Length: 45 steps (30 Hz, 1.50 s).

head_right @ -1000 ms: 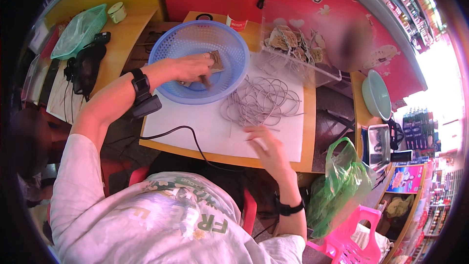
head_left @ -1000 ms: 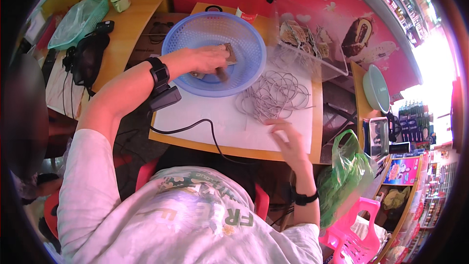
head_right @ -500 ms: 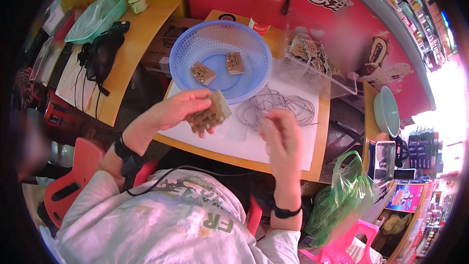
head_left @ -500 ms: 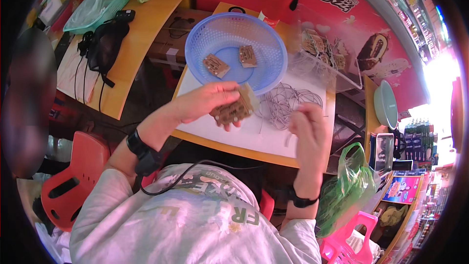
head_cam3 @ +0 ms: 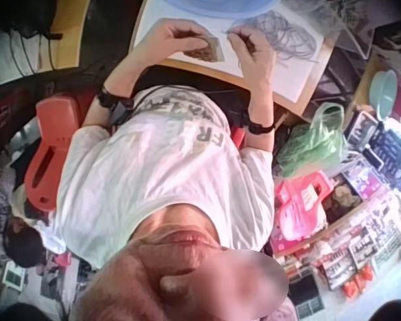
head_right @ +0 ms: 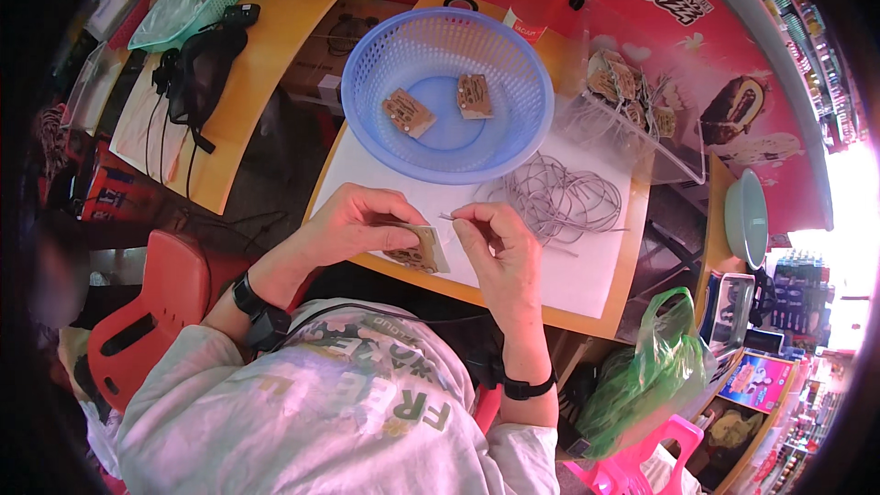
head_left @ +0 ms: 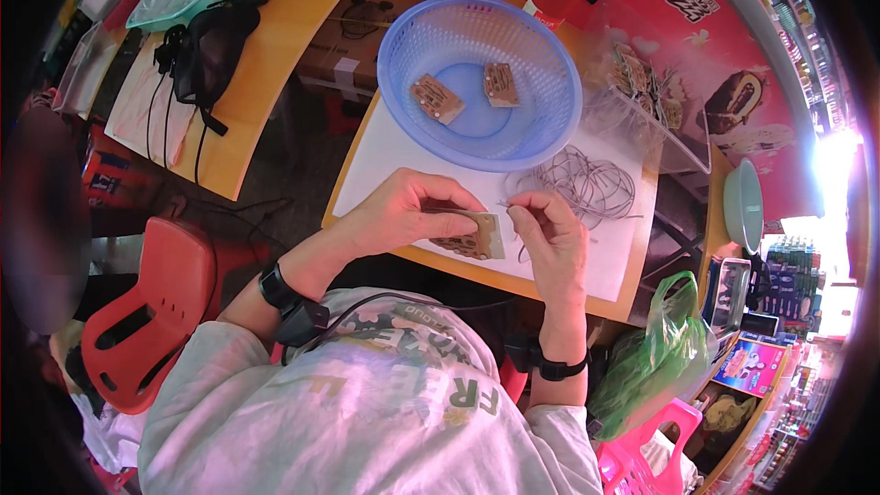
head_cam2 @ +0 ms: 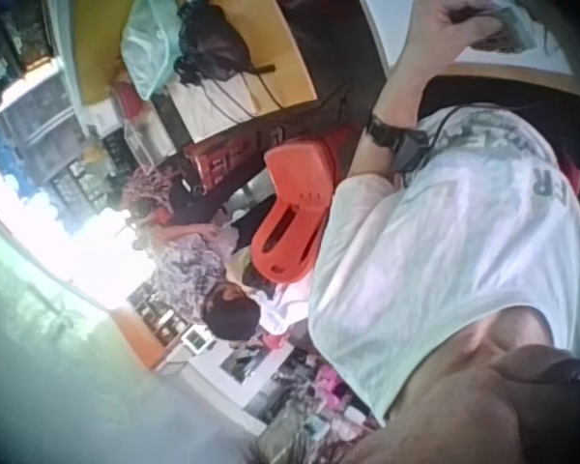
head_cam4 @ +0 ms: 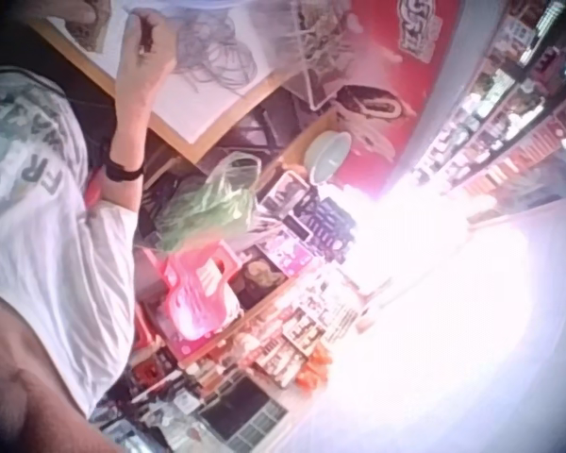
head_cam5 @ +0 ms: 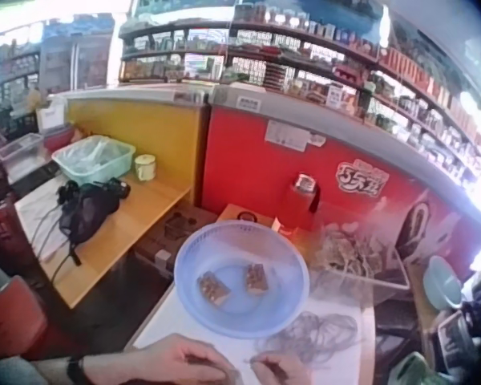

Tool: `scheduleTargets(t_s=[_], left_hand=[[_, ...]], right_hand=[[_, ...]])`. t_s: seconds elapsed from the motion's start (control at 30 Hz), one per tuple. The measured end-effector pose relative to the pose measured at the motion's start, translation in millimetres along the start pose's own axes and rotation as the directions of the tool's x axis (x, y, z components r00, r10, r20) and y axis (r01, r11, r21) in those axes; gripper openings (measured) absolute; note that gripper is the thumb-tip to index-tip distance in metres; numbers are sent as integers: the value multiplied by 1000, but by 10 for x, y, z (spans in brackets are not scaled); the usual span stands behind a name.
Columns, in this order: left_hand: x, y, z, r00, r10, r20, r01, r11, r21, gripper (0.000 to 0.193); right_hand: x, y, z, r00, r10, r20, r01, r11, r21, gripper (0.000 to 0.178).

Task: Threading gray wires through small pre-drilled holes or slots on rectangular cardboard components.

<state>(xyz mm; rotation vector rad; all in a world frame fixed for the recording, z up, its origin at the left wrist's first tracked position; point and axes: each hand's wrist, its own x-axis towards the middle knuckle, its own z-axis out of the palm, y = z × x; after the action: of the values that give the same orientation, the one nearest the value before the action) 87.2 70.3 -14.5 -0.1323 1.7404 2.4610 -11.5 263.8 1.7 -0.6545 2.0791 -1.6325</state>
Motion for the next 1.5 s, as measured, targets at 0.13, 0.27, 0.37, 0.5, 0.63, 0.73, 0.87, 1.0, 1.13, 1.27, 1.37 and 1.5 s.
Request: scheduleTargets(t_s=[0.13, 0.27, 0.37, 0.5, 0.63, 0.73, 0.87, 1.0, 1.13, 1.27, 1.37, 1.5], left_hand=[[-15, 16, 3, 981, 188, 41, -192, 948, 253, 13], [1, -17, 9, 942, 318, 111, -335, 849, 409, 15], [6, 14, -3, 901, 388, 192, -419, 668, 615, 19], [-1, 63, -16, 810, 503, 302, -550, 470, 691, 23], [-13, 74, -4, 755, 562, 339, -563, 288, 775, 26], [2, 83, -4, 744, 567, 353, -565, 251, 786, 26], [13, 66, 19, 738, 571, 359, -577, 260, 774, 25], [63, 15, 7, 743, 560, 366, -624, 382, 682, 23], [49, -17, 39, 818, 466, 338, -571, 591, 569, 18], [56, -72, 46, 887, 340, 312, -448, 795, 409, 19], [34, -75, 44, 936, 186, 300, -287, 896, 340, 13], [13, -163, 56, 968, 110, 225, -143, 981, 134, 11]], right_hand=[[-46, -39, -49, 992, 47, 113, -48, 999, 6, 8], [-82, -56, -97, 982, 17, 190, 4, 994, -108, 8], [-80, -146, -125, 970, -102, 222, 155, 958, -239, 9], [-114, -209, -156, 955, -184, 233, 244, 932, -266, 11], [-120, -191, -180, 871, -389, 301, 482, 795, -368, 12], [-101, -206, -191, 840, -428, 332, 537, 740, -405, 13], [-100, -220, -227, 805, -450, 387, 588, 693, -417, 15], [-57, -229, -262, 772, -470, 428, 629, 660, -411, 15], [-22, -219, -256, 764, -467, 446, 637, 658, -402, 16], [-21, -149, -221, 787, -439, 435, 602, 701, -383, 13], [-20, -114, -196, 809, -413, 419, 569, 732, -376, 11], [-12, -56, -180, 818, -402, 411, 549, 758, -353, 11]])
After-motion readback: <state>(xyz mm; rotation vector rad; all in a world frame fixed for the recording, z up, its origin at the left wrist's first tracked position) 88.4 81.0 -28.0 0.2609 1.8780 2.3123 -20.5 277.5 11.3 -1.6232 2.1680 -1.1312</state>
